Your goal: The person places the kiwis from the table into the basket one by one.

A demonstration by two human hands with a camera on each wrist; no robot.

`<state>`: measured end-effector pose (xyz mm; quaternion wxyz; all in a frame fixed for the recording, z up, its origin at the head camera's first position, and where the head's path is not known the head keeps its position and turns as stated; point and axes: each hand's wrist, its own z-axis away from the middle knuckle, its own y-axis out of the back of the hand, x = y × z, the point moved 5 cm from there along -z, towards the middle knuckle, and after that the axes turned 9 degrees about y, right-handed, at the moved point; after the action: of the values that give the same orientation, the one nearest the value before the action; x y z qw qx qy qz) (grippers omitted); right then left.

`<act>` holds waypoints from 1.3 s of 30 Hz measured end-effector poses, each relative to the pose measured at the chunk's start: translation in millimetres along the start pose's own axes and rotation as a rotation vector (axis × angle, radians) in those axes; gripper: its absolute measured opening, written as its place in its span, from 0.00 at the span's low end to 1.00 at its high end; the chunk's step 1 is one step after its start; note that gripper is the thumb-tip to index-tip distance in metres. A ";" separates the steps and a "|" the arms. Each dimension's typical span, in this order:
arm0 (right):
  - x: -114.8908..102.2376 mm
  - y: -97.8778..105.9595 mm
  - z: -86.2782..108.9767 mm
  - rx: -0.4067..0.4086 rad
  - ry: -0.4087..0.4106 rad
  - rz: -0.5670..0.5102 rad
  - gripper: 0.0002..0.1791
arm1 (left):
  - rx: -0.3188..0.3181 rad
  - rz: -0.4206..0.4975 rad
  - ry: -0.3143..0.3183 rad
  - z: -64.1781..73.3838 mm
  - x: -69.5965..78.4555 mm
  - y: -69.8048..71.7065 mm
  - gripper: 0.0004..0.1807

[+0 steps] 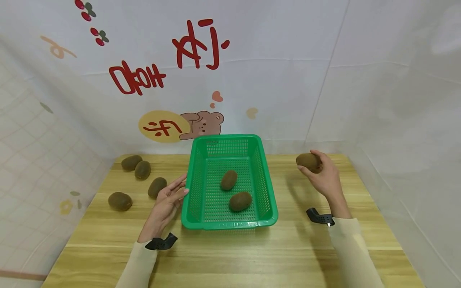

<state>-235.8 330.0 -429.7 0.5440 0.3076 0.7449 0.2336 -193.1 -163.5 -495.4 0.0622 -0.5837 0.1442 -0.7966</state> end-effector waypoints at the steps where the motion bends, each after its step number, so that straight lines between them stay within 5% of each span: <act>1: -2.1 -0.9 0.0 -0.005 0.005 -0.001 0.45 | 0.001 0.001 -0.002 0.0 -0.2 0.0 0.33; 24: -58.4 -20.5 -6.9 -0.034 0.187 -0.037 0.39 | -0.021 0.058 0.012 4.2 3.5 -4.7 0.32; 39: -88.4 -48.5 -14.0 -0.080 0.326 -0.071 0.38 | 0.002 0.010 0.007 2.2 1.8 -1.7 0.33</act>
<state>-239.7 232.8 -399.6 0.4357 0.2170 0.8239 0.2904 -191.4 -162.7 -492.6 0.0663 -0.5801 0.1466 -0.7985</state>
